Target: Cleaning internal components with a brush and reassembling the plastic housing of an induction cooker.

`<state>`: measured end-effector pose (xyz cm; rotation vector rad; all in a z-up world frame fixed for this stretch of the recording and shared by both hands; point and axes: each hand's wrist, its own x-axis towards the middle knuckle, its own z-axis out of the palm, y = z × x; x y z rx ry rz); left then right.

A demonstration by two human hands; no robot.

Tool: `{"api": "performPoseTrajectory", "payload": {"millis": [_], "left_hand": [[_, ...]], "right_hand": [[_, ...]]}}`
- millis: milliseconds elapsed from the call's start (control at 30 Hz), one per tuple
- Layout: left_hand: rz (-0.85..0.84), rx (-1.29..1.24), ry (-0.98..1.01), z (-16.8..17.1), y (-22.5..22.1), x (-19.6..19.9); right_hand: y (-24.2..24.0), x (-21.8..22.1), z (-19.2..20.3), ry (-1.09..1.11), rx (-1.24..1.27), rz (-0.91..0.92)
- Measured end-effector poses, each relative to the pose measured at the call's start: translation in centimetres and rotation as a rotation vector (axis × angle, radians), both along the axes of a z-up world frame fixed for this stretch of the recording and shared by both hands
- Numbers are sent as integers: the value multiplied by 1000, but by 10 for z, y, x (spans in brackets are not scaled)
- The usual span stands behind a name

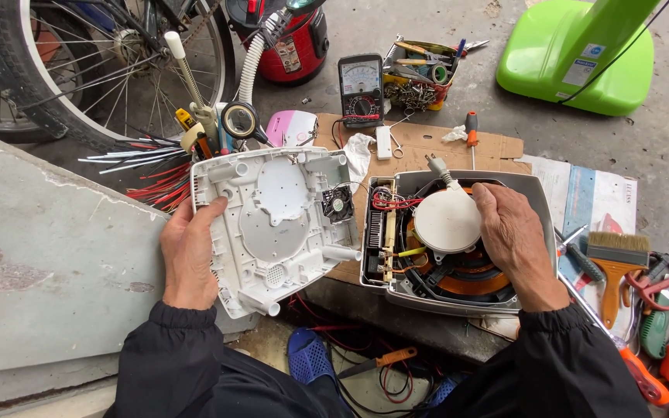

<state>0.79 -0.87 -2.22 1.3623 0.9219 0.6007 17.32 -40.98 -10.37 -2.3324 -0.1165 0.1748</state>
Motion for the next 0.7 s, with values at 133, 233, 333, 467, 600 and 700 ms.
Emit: {"api": "performPoseTrajectory", "payload": {"millis": [133,233,333,467,600,700], "left_hand": [[12,-48,21,-8,8,-1],[3,-63,36,-6,7,-1],[2,-65,39,-4,5,-1],[8,-62,32,-5,8,0],[28,-39,33,-1,2,-2],[42,-6,18,2,-2,-4]], "right_hand": [[1,0,2,9,0,-4],[1,-2,5,11,1,-3],[1,-2,7,14,2,1],[-1,0,2,0,1,12],[-2,-2,3,10,-7,20],[-4,-3,1,0,-29,31]]}}
